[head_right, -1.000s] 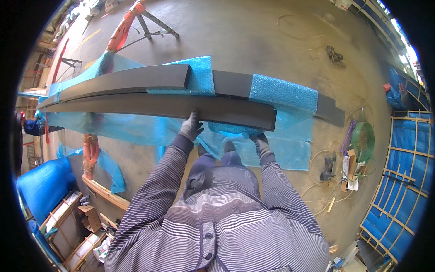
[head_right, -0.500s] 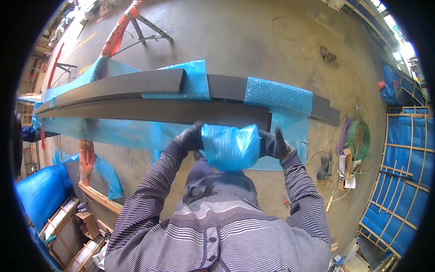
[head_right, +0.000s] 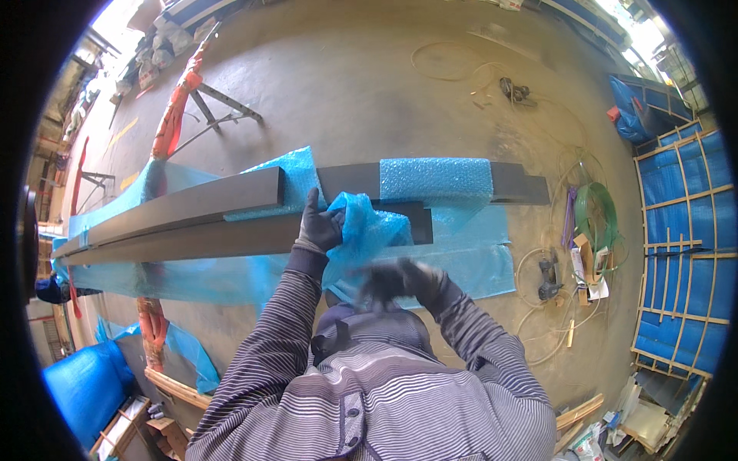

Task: The person wraps long, curved metal beams with blue bubble wrap in a workshop. They tear off pieces of bubble wrap and carefully cover the edges and surfaces of the beams, working alongside another person who is also wrapping beams.

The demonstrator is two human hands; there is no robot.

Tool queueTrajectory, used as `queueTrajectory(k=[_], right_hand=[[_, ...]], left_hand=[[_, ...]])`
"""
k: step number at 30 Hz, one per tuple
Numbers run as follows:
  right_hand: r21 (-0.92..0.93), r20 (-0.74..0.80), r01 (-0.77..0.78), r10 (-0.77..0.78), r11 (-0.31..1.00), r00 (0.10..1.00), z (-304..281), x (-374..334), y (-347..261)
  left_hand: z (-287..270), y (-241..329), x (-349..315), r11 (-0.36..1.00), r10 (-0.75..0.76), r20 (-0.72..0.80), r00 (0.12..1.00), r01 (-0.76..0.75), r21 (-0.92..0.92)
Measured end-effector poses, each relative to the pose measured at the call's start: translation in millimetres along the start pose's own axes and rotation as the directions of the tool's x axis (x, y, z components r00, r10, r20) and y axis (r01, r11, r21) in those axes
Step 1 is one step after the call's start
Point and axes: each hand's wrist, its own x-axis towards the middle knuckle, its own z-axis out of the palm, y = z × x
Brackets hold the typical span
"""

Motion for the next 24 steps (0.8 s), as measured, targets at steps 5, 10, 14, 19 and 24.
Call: queueTrajectory(k=[5, 10, 14, 19, 24], right_hand=[[-0.114, -0.486, 0.563, -0.54, 0.818, 0.687, -51, 30, -97], [-0.047, -0.7, 0.647, -0.487, 0.761, 0.522, -101, -65, -60], [0.105, -0.741, -0.339, 0.301, 0.935, 0.6, -90, -88, 55], [-0.522, -0.497, -0.429, 0.146, 0.738, 0.856, -53, -28, 105], [-0.185, -0.367, 0.304, -0.353, 0.935, 0.861, -87, 54, -48]], left_hand=[[1, 2, -23, 0.937, -0.179, 0.031, 0.983, 0.16, 0.311], [12, 2, -58, 0.902, -0.23, -0.079, 0.97, 0.243, 0.357], [6, -1, -54, 0.932, -0.117, 0.005, 0.993, 0.108, 0.346], [2, 6, -29, 0.358, 0.278, 0.407, 0.87, -0.487, 0.797], [11, 20, -18, 0.889, 0.048, 0.038, 0.998, -0.06, 0.455]])
